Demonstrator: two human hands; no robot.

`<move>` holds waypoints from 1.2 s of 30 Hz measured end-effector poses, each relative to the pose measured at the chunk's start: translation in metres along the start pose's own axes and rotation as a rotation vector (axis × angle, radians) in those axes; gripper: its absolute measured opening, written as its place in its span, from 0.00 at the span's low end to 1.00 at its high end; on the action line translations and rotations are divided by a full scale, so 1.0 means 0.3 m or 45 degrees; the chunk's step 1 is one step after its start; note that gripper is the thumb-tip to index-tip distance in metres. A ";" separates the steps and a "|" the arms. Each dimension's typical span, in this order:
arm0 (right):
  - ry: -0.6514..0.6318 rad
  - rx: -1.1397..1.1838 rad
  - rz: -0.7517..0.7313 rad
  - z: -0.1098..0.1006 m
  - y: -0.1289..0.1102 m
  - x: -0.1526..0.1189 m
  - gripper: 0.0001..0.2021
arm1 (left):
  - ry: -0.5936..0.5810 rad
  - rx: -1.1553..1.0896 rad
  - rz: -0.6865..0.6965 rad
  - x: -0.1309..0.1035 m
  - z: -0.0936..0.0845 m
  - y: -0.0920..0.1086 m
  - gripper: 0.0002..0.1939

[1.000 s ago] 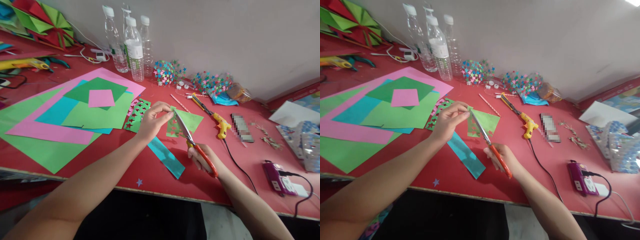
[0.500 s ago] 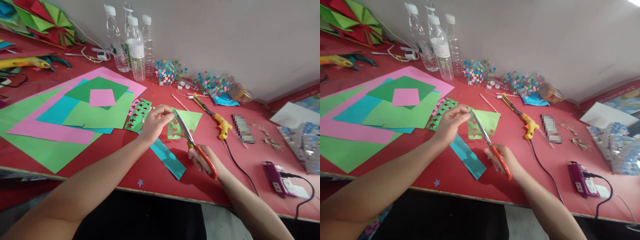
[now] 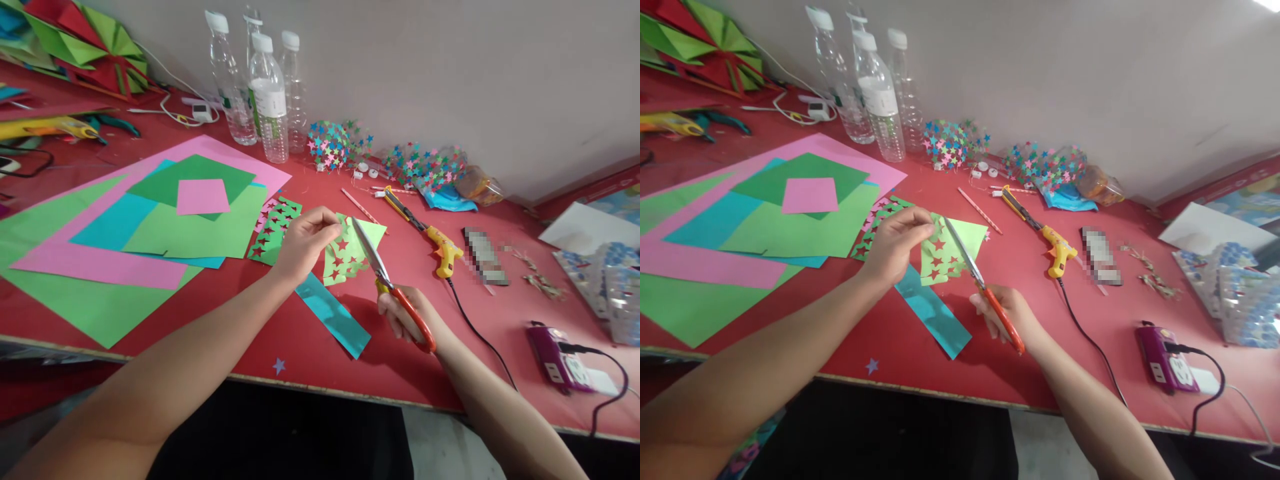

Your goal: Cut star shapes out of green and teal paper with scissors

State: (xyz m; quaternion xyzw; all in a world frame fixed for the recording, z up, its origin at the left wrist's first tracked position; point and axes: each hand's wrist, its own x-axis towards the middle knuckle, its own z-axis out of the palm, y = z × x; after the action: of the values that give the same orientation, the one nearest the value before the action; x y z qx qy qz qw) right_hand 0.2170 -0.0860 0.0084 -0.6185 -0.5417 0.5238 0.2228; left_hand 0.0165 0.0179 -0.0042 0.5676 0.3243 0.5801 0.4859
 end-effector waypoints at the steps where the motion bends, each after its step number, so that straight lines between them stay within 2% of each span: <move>1: 0.023 0.028 -0.032 -0.001 0.005 0.004 0.22 | -0.003 -0.020 -0.008 0.001 0.000 0.000 0.06; 4: 0.161 0.109 -0.120 -0.008 0.019 0.022 0.21 | -0.059 -0.102 -0.077 -0.002 0.002 0.003 0.07; 9: 0.346 0.207 -0.167 -0.029 0.034 0.065 0.16 | -0.250 -0.242 -0.290 -0.022 0.023 0.003 0.06; 12: 0.311 0.290 -0.188 -0.036 0.031 0.076 0.15 | -0.285 -0.289 -0.387 -0.036 0.038 -0.007 0.05; 16: 0.236 0.408 -0.241 -0.036 0.024 0.072 0.16 | -0.279 -0.234 -0.370 -0.036 0.036 -0.028 0.06; 20: 0.316 0.648 -0.282 -0.057 0.032 0.084 0.17 | -0.179 -0.037 -0.242 -0.008 0.008 -0.049 0.05; 24: 0.390 0.788 -0.317 -0.106 0.053 0.126 0.21 | -0.165 0.381 -0.214 0.023 -0.014 -0.073 0.07; 28: 0.422 0.875 -0.326 -0.144 0.071 0.164 0.20 | -0.373 0.645 -0.296 0.036 -0.005 -0.096 0.08; 31: 0.423 0.907 -0.331 -0.147 0.079 0.174 0.20 | -0.496 0.867 -0.206 0.049 0.016 -0.110 0.08; 36: 0.408 0.896 -0.330 -0.124 0.080 0.168 0.19 | -0.576 1.065 -0.041 0.089 0.047 -0.128 0.08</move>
State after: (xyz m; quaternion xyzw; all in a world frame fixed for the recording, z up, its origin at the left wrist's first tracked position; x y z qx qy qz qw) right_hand 0.2538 -0.0371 -0.0191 -0.5050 -0.3613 0.5416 0.5667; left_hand 0.0410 0.0526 -0.0285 0.8214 0.4249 0.2541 0.2832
